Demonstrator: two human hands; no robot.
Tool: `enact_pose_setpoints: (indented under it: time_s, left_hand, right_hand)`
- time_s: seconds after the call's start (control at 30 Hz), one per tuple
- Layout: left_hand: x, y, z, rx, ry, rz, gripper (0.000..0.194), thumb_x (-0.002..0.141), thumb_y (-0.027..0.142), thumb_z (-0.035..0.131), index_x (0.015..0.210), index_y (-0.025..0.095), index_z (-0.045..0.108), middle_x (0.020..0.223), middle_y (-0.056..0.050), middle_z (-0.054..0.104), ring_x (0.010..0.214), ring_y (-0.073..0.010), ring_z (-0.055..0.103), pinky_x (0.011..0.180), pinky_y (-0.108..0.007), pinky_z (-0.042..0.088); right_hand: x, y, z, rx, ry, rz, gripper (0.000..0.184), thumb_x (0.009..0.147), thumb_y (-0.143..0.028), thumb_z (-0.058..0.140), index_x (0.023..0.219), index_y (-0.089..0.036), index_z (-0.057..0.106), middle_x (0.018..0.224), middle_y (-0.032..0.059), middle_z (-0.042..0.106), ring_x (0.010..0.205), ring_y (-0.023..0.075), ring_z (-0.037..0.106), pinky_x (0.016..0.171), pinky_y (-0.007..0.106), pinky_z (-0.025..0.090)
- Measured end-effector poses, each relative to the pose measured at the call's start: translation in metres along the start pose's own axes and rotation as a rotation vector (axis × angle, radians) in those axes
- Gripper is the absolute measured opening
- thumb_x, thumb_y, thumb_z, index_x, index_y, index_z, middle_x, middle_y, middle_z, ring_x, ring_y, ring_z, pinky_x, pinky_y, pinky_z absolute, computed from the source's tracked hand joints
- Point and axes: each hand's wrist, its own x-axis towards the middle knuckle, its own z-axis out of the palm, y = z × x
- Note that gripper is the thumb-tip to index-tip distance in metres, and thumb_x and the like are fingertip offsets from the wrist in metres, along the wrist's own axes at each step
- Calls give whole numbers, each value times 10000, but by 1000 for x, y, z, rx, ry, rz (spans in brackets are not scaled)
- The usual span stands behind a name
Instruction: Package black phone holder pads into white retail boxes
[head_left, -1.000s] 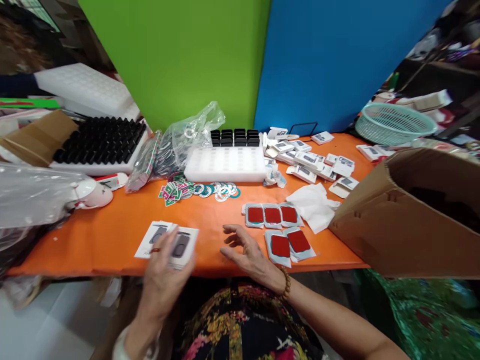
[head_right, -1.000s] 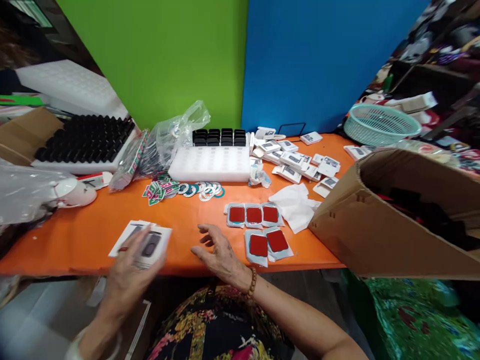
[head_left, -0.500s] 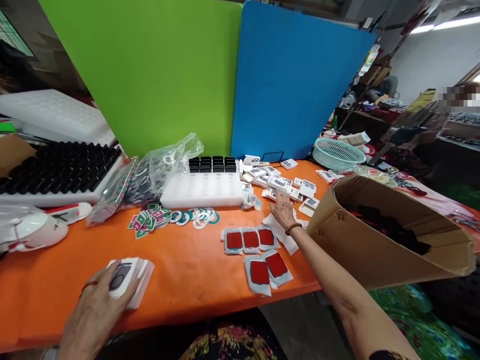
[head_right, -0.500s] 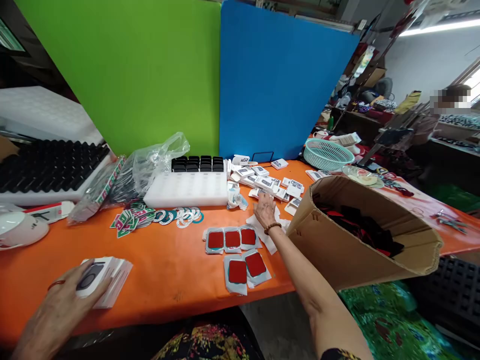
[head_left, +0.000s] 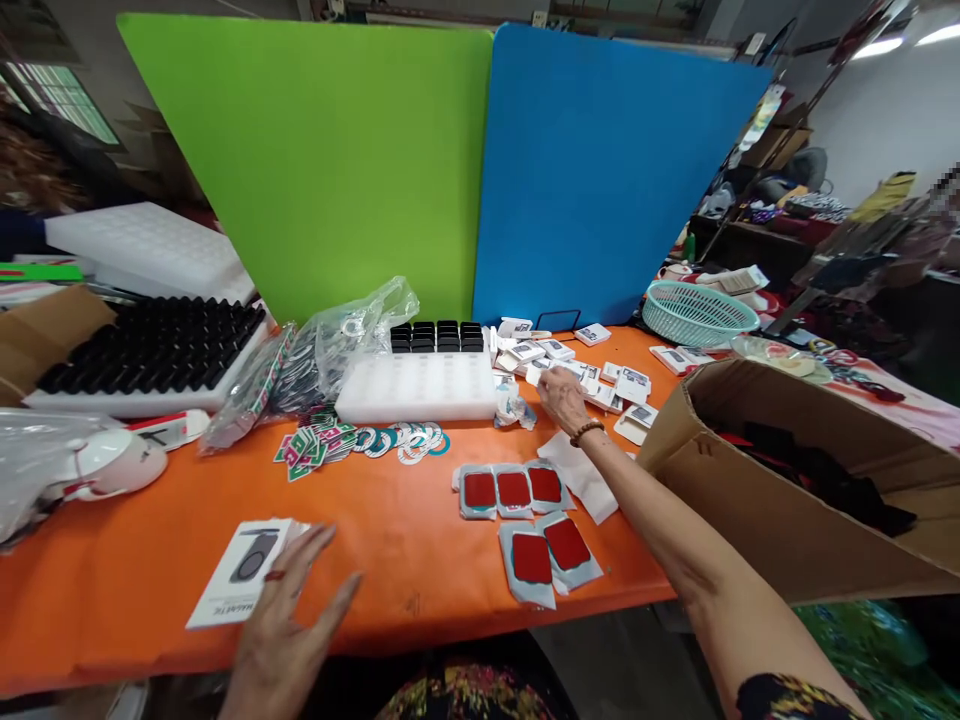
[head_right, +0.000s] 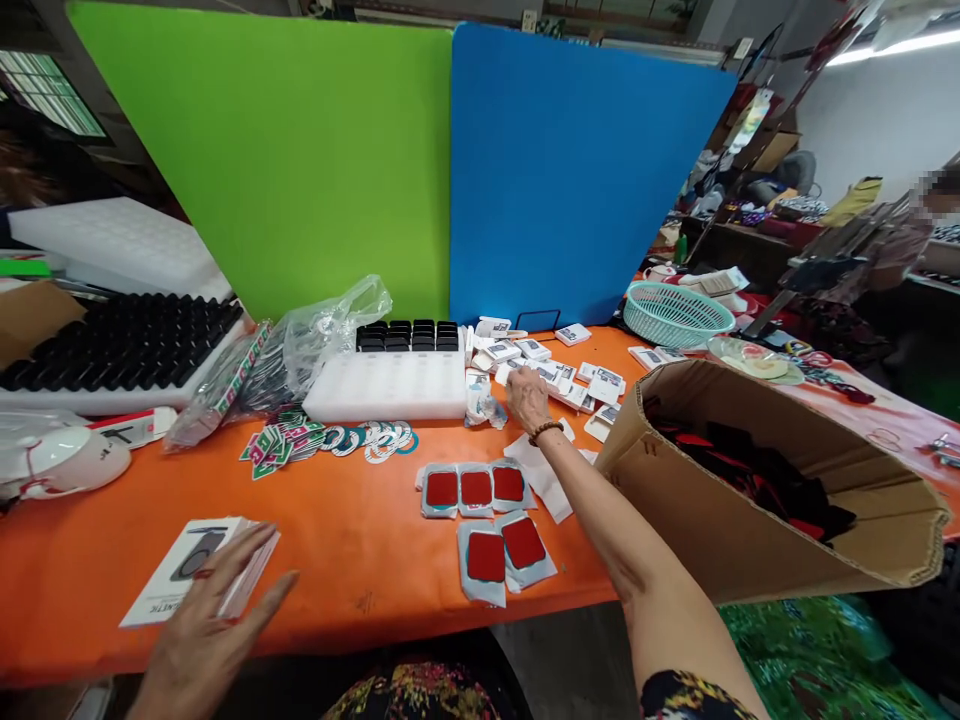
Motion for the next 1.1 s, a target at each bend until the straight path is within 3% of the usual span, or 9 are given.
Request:
enact_pose_setpoints:
  time_s: [0.07, 0.13, 0.27, 0.37, 0.47, 0.57, 0.73, 0.9, 1.1]
  left_hand:
    - [-2, 21, 19, -100, -153, -100, 565, 766, 479, 627, 1276, 261, 515, 1341, -85, 539, 1258, -310, 489, 1046, -522, 404]
    - [-3, 39, 37, -221, -262, -146, 678, 739, 473, 667, 1340, 249, 449, 1401, -100, 476, 1291, -308, 453, 1068, -513, 378]
    - [-7, 58, 64, -491, -323, -195, 810, 709, 430, 722, 1404, 236, 355, 1444, -127, 415, 1342, -304, 387, 1105, -486, 315]
    - [-11, 58, 71, -663, -357, -315, 679, 774, 429, 665, 1364, 215, 405, 1359, -140, 509, 1264, -291, 480, 1059, -441, 366]
    - [-18, 49, 67, -776, -353, -475, 622, 765, 460, 674, 1295, 196, 487, 1299, -130, 562, 1205, -287, 526, 1018, -403, 396]
    - [-26, 38, 59, -973, -399, -673, 639, 739, 510, 692, 1271, 202, 516, 1202, -108, 625, 1062, -265, 612, 891, -352, 473]
    - [-39, 28, 50, -1222, -418, -877, 664, 706, 483, 747, 1272, 214, 528, 1082, -80, 682, 922, -209, 660, 739, -263, 499]
    - [-44, 26, 49, -1323, -419, -913, 753, 709, 458, 756, 1359, 249, 439, 1053, -66, 689, 849, -206, 679, 710, -279, 516]
    - [-41, 22, 45, -1377, -358, -839, 785, 727, 455, 745, 1402, 286, 383, 1166, -65, 656, 965, -225, 664, 744, -273, 518]
  right_hand:
    - [-20, -29, -15, 118, 22, -51, 178, 880, -191, 436, 817, -165, 600, 947, 106, 588, 896, 213, 529, 814, 336, 416]
    - [-55, -65, -28, 499, 49, -154, 170, 878, -245, 495, 733, -189, 566, 900, 69, 587, 859, 195, 544, 802, 332, 434]
    - [-139, -134, -28, 1014, -193, -200, 197, 872, -284, 561, 692, -205, 561, 796, 18, 594, 782, 160, 560, 758, 312, 447]
    - [-170, -152, -10, 1180, -382, -115, 188, 836, -324, 611, 703, -198, 569, 773, 7, 588, 736, 146, 559, 690, 289, 455]
    - [-157, -135, 5, 1109, -577, -121, 207, 818, -377, 627, 927, -201, 618, 881, 25, 627, 773, 155, 587, 706, 301, 481]
    - [-124, -102, 12, 744, -536, -156, 450, 771, -287, 662, 1196, -203, 537, 1190, 99, 593, 1042, 229, 573, 886, 384, 452]
    - [-91, -77, 22, 206, -671, -263, 536, 749, -190, 643, 1265, -167, 503, 1250, 158, 560, 1160, 321, 510, 966, 443, 360]
    - [-85, -97, 38, 152, -797, -330, 530, 631, -241, 760, 1125, -192, 572, 1082, 111, 595, 967, 287, 564, 815, 354, 414]
    - [-93, -120, 43, 335, -841, -371, 476, 581, -154, 750, 1003, -188, 532, 1029, 74, 571, 896, 226, 543, 717, 292, 417]
